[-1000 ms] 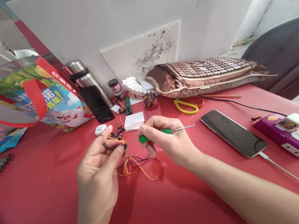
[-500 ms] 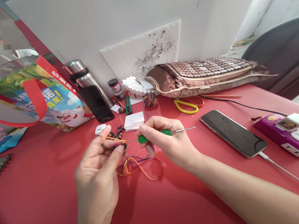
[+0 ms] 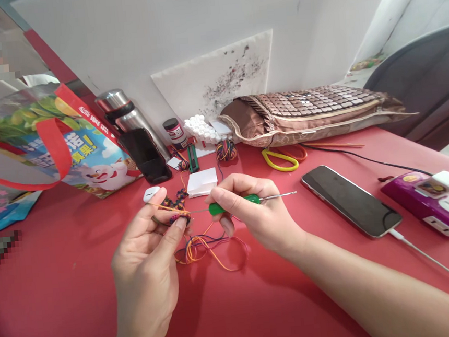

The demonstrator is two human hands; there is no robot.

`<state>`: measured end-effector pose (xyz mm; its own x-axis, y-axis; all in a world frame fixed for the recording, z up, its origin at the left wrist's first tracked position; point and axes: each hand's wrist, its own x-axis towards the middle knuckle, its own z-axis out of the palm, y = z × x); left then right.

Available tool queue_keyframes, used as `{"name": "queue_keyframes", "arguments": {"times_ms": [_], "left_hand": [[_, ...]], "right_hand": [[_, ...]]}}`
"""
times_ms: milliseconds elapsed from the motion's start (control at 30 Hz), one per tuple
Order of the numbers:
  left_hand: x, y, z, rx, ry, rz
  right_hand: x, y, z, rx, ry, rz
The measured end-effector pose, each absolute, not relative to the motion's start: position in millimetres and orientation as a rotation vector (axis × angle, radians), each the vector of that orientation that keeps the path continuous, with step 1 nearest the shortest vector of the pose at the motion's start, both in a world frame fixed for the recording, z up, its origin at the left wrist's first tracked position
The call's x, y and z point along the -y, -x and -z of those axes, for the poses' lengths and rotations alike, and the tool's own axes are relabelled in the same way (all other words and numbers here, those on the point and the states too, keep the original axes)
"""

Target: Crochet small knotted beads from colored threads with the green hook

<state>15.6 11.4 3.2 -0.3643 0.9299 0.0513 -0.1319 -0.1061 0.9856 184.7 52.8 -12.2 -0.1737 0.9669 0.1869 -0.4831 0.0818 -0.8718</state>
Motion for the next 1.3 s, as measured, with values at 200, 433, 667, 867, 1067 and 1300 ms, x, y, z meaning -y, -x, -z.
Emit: {"name": "queue_keyframes", "arguments": {"times_ms": [200, 433, 667, 867, 1067, 1300], "left_hand": [[-12, -15, -3, -1.335, -0.969, -1.6], [-11, -17, -2, -1.352, -1.009, -1.6], [-10, -15, 2, -1.406, -1.038, -1.615], [-11, -16, 2, -1.412, -1.049, -1.631], [-11, -15, 1, -1.452, -1.068, -1.609], [-10, -17, -2, -1.519, -1.136, -1.595]], "right_hand": [[-53, -186, 15, 1.102, 0.653, -1.412], [-50, -183, 13, 1.149, 0.702, -1.328], [-47, -181, 6, 1.171, 0.741, -1.292], [-47, -180, 3, 1.172, 0.74, -1.284], [-47, -180, 3, 1.211, 0.741, -1.271], [-41, -179, 0, 1.34, 0.814, -1.109]]}}
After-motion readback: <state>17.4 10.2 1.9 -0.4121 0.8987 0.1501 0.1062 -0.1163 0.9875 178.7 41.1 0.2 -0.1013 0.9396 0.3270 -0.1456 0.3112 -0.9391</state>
